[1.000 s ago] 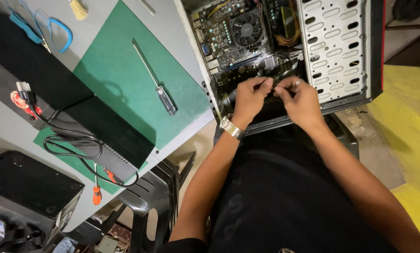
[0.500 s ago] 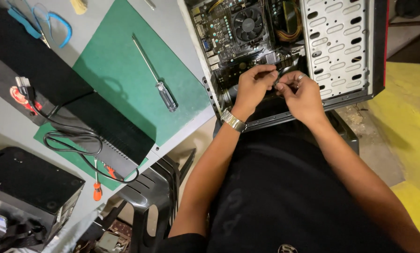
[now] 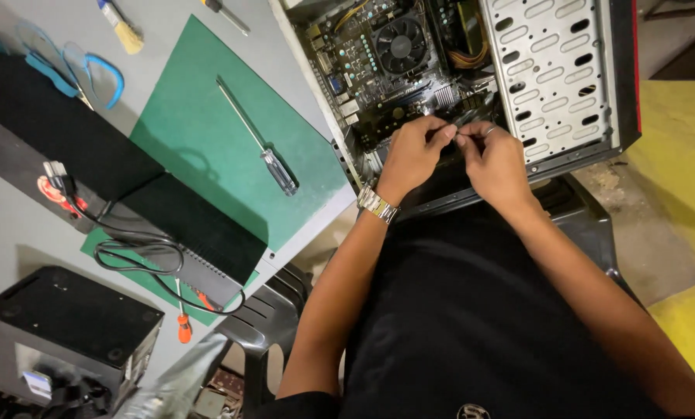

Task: Connecting internal power and data cables inside a desktop computer case and then installing the side panel.

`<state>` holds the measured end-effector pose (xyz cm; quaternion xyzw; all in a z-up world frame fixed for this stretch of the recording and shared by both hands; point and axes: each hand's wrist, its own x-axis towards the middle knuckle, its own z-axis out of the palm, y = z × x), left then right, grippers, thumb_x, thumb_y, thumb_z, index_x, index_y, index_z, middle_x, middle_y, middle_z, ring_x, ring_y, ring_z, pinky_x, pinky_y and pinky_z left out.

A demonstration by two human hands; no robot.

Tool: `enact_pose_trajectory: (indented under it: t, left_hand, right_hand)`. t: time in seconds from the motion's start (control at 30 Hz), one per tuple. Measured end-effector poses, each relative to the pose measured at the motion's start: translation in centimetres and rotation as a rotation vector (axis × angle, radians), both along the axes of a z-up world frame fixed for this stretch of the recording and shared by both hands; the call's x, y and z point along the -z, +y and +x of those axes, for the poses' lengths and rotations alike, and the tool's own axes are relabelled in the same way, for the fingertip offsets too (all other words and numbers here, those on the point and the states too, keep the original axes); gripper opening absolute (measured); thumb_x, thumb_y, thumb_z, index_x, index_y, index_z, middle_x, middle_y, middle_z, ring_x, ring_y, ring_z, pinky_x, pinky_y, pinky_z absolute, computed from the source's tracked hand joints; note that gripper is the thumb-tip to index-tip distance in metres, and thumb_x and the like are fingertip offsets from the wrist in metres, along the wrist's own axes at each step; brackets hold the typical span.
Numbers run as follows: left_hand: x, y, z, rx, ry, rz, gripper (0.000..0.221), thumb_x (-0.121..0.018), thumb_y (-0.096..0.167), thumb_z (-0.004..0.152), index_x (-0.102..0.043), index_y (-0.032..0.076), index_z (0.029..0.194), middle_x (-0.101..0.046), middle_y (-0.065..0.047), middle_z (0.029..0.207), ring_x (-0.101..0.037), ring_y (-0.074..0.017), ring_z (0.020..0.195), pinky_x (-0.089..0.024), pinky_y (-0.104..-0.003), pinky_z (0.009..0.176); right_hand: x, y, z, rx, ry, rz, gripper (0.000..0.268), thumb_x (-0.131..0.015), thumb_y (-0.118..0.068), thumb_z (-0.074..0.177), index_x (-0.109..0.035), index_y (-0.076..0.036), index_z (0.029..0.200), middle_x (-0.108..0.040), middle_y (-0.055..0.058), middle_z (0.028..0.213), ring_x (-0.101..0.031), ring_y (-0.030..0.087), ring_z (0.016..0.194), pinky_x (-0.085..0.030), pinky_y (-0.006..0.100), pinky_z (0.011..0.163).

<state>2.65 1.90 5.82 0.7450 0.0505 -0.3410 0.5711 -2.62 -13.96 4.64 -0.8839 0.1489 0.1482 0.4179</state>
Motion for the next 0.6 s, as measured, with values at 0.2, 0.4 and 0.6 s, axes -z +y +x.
enact_pose_trajectory:
  t: [0.2, 0.4, 0.6]
  left_hand:
    - [1.2, 0.2, 0.5, 0.204, -0.179, 0.093, 0.037, -0.056, 0.026, 0.104, -0.069, -0.008, 0.112, -0.072, -0.026, 0.097, -0.072, -0.0414, 0.098, -0.059, -0.048, 0.083]
    - [3.0, 0.7, 1.5, 0.250, -0.183, 0.083, 0.026, -0.063, 0.024, 0.098, -0.072, 0.001, 0.105, -0.072, -0.021, 0.090, -0.072, -0.0432, 0.092, -0.058, -0.050, 0.079]
    - [4.2, 0.8, 2.1, 0.183, -0.090, -0.046, 0.023, -0.064, 0.025, 0.096, -0.074, 0.006, 0.105, -0.075, -0.019, 0.094, -0.072, -0.0396, 0.094, -0.057, -0.050, 0.081]
  right_hand:
    - [0.2, 0.1, 0.1, 0.023, 0.016, -0.004, 0.013, -0.070, -0.013, 0.103, -0.077, -0.004, 0.108, -0.072, 0.021, 0.084, -0.071, 0.042, 0.083, -0.053, 0.049, 0.068]
    - [-0.1, -0.1, 0.1, 0.015, -0.042, 0.016, 0.008, -0.072, -0.010, 0.103, -0.078, -0.005, 0.106, -0.072, 0.020, 0.086, -0.070, 0.044, 0.085, -0.053, 0.048, 0.072]
    - [0.3, 0.0, -0.7, -0.037, -0.295, -0.089, 0.006, -0.075, -0.007, 0.105, -0.077, -0.002, 0.105, -0.074, 0.017, 0.095, -0.071, 0.041, 0.093, -0.056, 0.046, 0.079]
